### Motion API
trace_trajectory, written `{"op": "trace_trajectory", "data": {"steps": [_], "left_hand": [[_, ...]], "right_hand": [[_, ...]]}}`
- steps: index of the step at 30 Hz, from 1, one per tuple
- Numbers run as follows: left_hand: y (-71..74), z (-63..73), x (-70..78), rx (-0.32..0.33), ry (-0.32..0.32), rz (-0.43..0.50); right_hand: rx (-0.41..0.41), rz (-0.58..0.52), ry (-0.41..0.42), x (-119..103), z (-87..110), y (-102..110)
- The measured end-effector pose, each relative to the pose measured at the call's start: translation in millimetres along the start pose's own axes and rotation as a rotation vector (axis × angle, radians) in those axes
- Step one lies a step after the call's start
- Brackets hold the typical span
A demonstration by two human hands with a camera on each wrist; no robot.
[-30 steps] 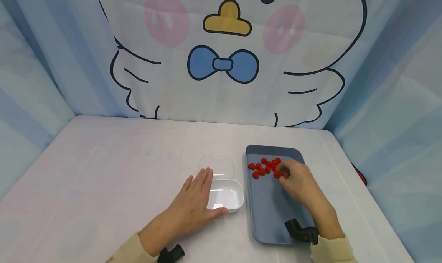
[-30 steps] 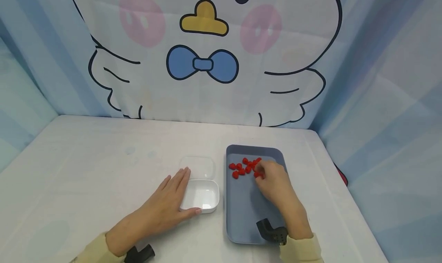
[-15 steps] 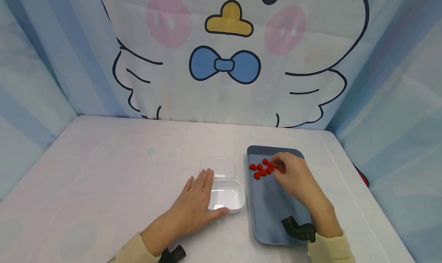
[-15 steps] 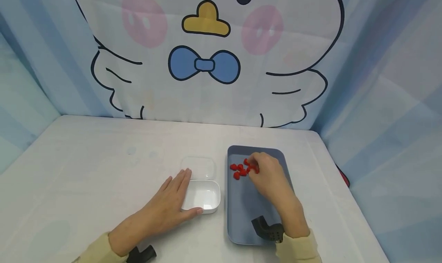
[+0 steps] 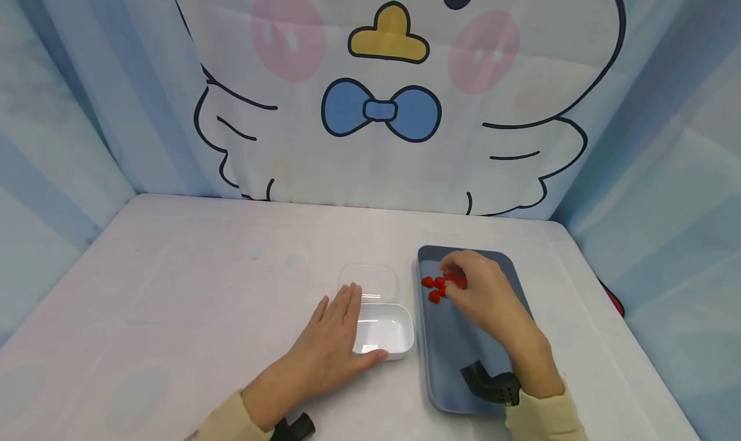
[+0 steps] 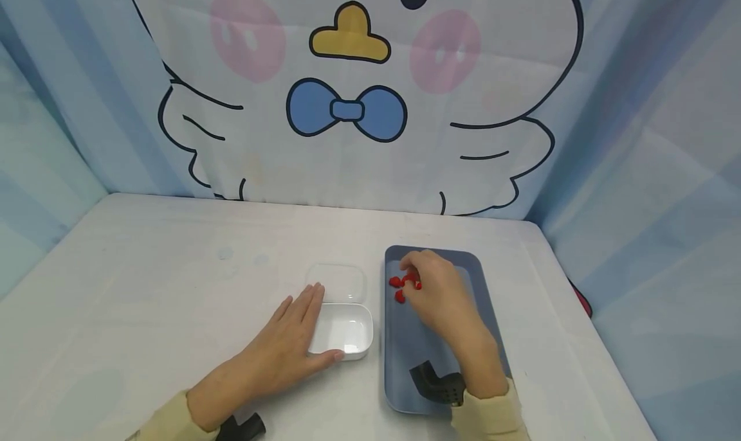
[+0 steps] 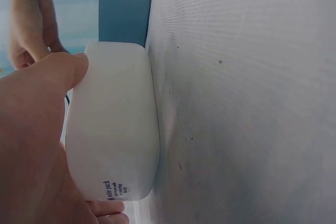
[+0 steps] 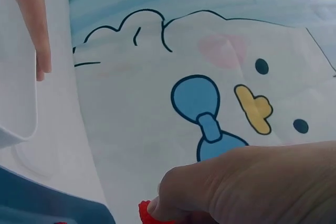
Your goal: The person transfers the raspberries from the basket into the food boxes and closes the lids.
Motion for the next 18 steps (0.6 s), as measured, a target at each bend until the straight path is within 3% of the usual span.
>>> {"op": "trace_trajectory", "data": {"steps": [7,18], "left_hand": [[-0.9,0.2,2.7,-0.002,0.004,0.007],[0.9,-1.8,-0.5,-0.019,0.031,0.002]], "right_hand": [[0.019,0.005,0.063,-9.0,3.3,-6.3],[-0.018,-0.03,0.073,-12.4,3.8,-12.7]]}}
Point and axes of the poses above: each hand's wrist, its own z-axis away from the middle knuckle, its own y-axis out of the back of the hand, x = y × z, the point moved 8 cm from there along -z, towards the middle knuckle, and after that the axes turned 11 degrees about x, right-handed, at the moved point
